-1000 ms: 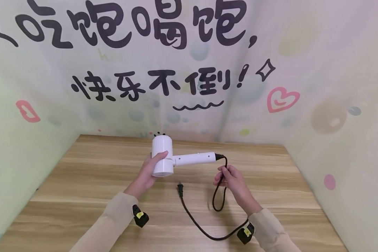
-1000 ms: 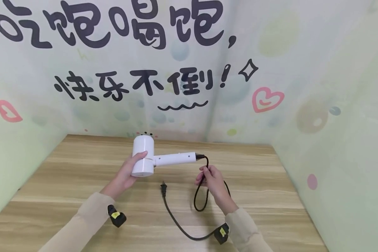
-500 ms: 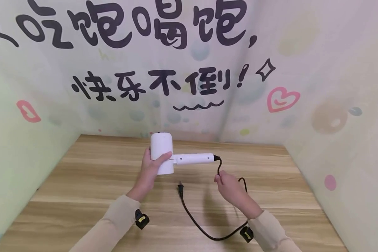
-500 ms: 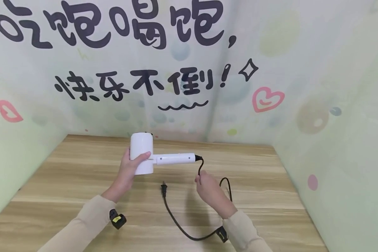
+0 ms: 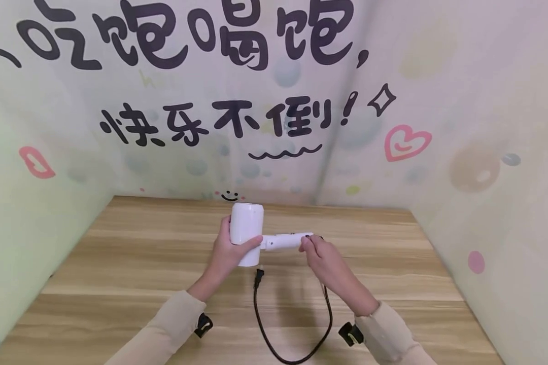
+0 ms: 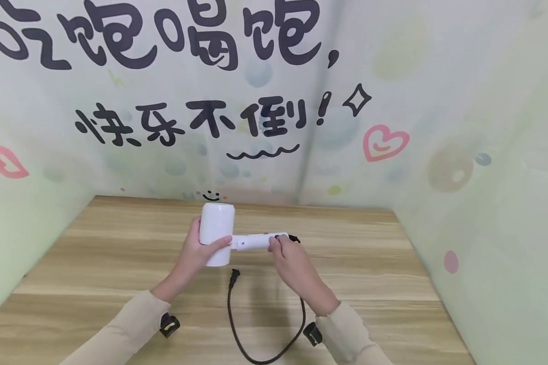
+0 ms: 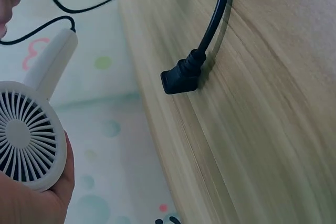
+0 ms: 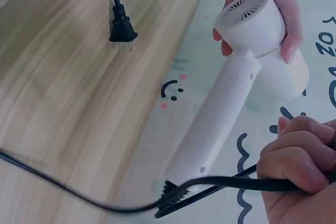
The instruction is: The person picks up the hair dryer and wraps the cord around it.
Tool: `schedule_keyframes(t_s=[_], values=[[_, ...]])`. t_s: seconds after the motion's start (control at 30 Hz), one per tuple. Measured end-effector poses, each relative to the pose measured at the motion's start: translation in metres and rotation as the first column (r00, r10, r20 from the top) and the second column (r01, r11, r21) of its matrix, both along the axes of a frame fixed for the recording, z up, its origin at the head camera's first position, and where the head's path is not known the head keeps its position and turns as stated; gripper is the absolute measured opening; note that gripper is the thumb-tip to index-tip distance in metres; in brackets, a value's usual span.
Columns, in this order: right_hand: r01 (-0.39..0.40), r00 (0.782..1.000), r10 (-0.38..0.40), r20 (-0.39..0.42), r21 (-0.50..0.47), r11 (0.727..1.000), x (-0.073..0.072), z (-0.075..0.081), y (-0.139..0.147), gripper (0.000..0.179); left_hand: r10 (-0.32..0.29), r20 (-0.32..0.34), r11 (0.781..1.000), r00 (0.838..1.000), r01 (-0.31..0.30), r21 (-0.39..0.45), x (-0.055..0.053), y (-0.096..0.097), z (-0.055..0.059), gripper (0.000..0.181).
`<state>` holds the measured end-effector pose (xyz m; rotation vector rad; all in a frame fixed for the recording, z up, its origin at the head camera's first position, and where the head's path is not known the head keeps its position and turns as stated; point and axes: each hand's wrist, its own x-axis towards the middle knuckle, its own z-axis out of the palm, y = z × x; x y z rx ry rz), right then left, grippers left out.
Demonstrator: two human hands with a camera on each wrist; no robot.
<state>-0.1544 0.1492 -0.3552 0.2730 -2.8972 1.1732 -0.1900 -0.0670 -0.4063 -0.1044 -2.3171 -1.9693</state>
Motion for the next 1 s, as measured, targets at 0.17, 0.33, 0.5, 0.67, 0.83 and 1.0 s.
schedule_keyframes(t_s=[0.17,0.33,0.5,0.67,0.83,1.0], values=[[-0.001,0.998,0.003,0.058,-0.034,0.999,0.000,0.002,-0.007,0.027,0.001,-0.025,1.000,1.000,-0.001,-0.002,0.004,0.005,0.002,0.075],[-0.092,0.992,0.092,0.090,-0.009,0.996,0.002,-0.004,-0.020,0.022,0.008,-0.033,1.000,0.999,-0.008,-0.003,0.005,0.007,0.005,0.078],[-0.127,0.985,0.144,-0.092,0.172,0.977,0.004,-0.013,-0.031,0.022,-0.031,-0.046,0.999,0.998,0.030,-0.022,0.009,0.011,0.007,0.074],[-0.121,0.963,0.184,-0.198,0.294,0.948,0.007,-0.017,-0.039,0.020,-0.063,0.004,0.998,0.998,0.063,-0.002,0.012,0.017,0.006,0.072],[-0.120,0.947,0.210,-0.242,0.341,0.933,0.010,-0.018,-0.045,0.016,-0.054,0.080,0.992,0.995,0.044,0.122,0.015,0.018,0.005,0.068],[-0.091,0.869,0.294,-0.397,0.456,0.886,0.011,-0.018,-0.046,0.010,-0.061,0.145,0.978,0.988,0.030,0.204,0.016,0.018,0.008,0.061]])
